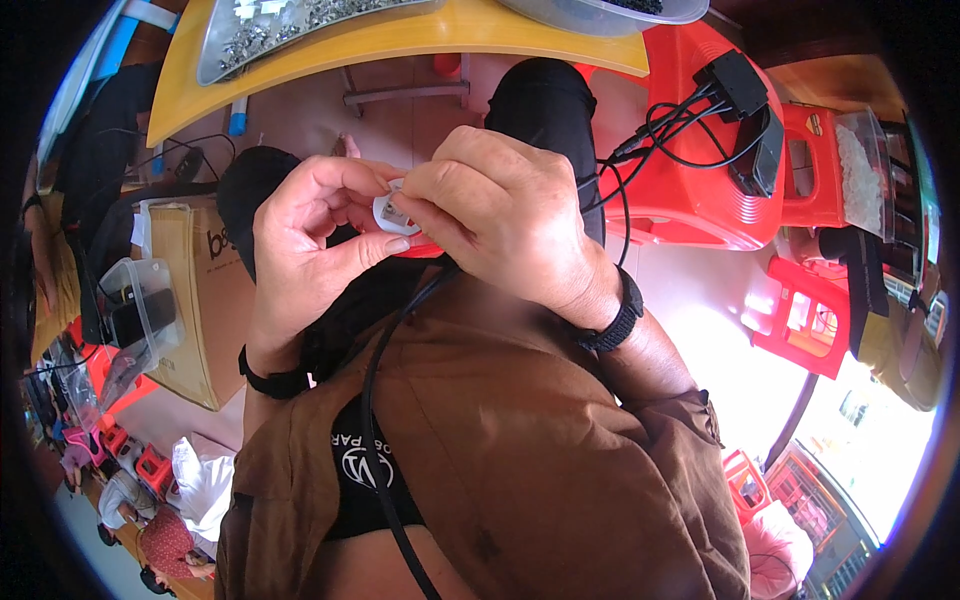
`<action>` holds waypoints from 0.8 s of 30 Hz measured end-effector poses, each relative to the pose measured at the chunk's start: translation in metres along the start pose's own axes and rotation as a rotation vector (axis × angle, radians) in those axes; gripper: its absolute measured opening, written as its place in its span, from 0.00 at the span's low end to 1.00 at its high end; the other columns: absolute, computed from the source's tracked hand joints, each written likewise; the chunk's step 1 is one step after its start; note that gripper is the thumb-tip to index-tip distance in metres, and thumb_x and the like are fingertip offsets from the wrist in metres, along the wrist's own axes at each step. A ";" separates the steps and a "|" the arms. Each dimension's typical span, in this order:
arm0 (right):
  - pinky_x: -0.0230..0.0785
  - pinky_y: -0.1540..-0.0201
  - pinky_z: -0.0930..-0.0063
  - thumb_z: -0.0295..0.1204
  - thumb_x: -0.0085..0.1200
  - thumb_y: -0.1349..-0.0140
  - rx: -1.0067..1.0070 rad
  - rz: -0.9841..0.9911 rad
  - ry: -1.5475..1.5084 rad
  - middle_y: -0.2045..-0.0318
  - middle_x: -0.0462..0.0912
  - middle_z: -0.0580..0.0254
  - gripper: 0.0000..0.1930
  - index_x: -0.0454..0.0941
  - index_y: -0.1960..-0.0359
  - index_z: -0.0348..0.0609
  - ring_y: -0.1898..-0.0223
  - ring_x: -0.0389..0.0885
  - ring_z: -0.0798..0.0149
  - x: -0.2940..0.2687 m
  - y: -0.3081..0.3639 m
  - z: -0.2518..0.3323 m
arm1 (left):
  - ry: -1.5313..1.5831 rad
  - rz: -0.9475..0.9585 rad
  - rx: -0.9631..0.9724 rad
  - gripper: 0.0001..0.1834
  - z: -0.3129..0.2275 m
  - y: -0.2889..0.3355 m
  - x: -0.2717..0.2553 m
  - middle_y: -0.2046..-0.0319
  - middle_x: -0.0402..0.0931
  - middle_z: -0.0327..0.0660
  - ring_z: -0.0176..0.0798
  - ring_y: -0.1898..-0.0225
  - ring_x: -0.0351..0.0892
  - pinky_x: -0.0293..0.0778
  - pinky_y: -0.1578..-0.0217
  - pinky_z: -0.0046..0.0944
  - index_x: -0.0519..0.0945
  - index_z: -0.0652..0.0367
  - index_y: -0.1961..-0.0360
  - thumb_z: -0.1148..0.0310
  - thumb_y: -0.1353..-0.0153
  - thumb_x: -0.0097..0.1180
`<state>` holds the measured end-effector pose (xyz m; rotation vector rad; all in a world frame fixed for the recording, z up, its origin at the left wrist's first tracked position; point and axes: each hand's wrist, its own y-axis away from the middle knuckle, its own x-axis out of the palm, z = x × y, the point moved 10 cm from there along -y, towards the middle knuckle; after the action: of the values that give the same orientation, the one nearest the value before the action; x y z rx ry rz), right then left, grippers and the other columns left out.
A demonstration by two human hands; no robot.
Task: Assembling small shoe components by inserting metal eyelets into white plastic bases.
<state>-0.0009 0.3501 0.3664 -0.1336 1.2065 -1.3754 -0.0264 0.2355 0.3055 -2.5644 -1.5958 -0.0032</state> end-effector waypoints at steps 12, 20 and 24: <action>0.59 0.84 0.78 0.21 0.65 0.56 0.171 0.100 0.045 0.82 0.71 0.67 0.08 0.78 0.76 0.44 0.85 0.68 0.72 0.006 -0.002 -0.005 | 0.108 -0.038 -0.006 0.14 0.002 0.002 0.001 0.56 0.77 0.46 0.32 0.59 0.79 0.78 0.59 0.29 0.74 0.68 0.60 0.85 0.48 0.60; 0.62 0.82 0.78 0.19 0.65 0.56 0.354 0.144 -0.125 0.80 0.74 0.65 0.08 0.78 0.76 0.43 0.82 0.71 0.70 0.010 0.003 -0.018 | 0.200 -0.107 0.027 0.10 0.007 0.005 -0.003 0.57 0.76 0.49 0.35 0.58 0.79 0.79 0.57 0.32 0.72 0.70 0.60 0.87 0.44 0.52; 0.66 0.80 0.76 0.19 0.66 0.57 0.070 0.106 0.070 0.79 0.75 0.65 0.10 0.79 0.72 0.43 0.80 0.74 0.69 0.013 0.007 0.004 | 0.202 -0.168 0.001 0.11 0.006 0.005 -0.007 0.57 0.75 0.50 0.35 0.58 0.79 0.80 0.58 0.31 0.71 0.70 0.60 0.89 0.45 0.49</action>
<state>0.0030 0.3400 0.3564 0.0275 1.2048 -1.3362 -0.0257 0.2273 0.2988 -2.3343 -1.7238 -0.2679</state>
